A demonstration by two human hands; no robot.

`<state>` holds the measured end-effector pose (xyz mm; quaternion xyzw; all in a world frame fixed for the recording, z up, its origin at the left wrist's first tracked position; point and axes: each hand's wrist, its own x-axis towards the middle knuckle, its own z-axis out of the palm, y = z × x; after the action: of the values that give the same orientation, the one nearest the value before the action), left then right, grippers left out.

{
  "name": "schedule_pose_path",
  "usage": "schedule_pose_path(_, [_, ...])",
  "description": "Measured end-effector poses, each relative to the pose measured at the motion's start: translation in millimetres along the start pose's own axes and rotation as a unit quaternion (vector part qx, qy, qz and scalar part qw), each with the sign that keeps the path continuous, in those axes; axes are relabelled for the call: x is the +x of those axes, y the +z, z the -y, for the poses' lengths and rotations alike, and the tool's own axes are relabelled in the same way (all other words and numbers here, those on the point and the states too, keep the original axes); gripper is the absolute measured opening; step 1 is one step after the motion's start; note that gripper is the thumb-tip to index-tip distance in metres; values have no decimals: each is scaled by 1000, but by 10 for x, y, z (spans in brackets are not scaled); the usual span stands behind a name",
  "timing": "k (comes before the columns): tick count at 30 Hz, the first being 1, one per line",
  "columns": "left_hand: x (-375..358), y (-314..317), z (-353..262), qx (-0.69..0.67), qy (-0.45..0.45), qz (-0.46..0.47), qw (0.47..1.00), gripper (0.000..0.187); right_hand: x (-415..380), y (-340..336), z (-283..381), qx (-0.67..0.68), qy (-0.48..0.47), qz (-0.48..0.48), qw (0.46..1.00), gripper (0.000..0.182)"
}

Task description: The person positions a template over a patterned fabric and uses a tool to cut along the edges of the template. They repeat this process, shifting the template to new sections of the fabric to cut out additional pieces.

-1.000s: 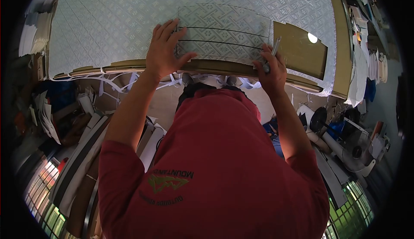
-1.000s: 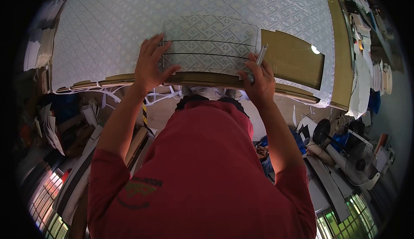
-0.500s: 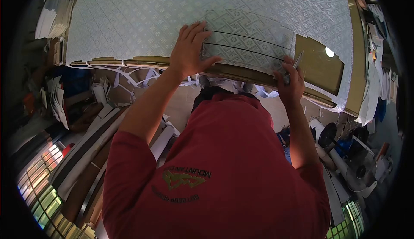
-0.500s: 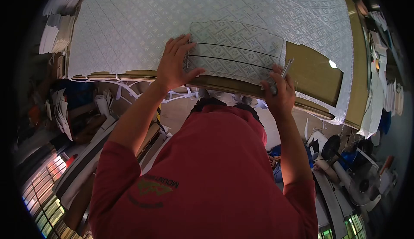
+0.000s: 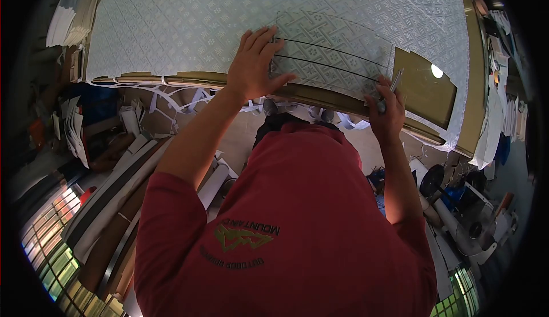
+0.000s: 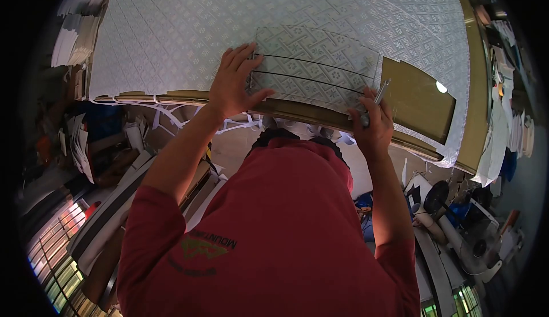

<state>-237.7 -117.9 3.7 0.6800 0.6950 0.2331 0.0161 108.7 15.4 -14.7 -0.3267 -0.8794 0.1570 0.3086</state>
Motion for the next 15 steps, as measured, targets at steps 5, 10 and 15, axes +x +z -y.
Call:
schedule_pose_path(5, [1,6,8,-1,5,0,1000,76,-4,-10,-3,-11,6,1,1000,36])
schedule_pose_path(10, [8,15,9,-8,12,-8,1000,73,-6,0,-1,-9,-2,-12,1000,39])
schedule_pose_path(15, [18,7,-3,-7,14,-11,1000,72,-8,3,-1,-13,0,-12,1000,39])
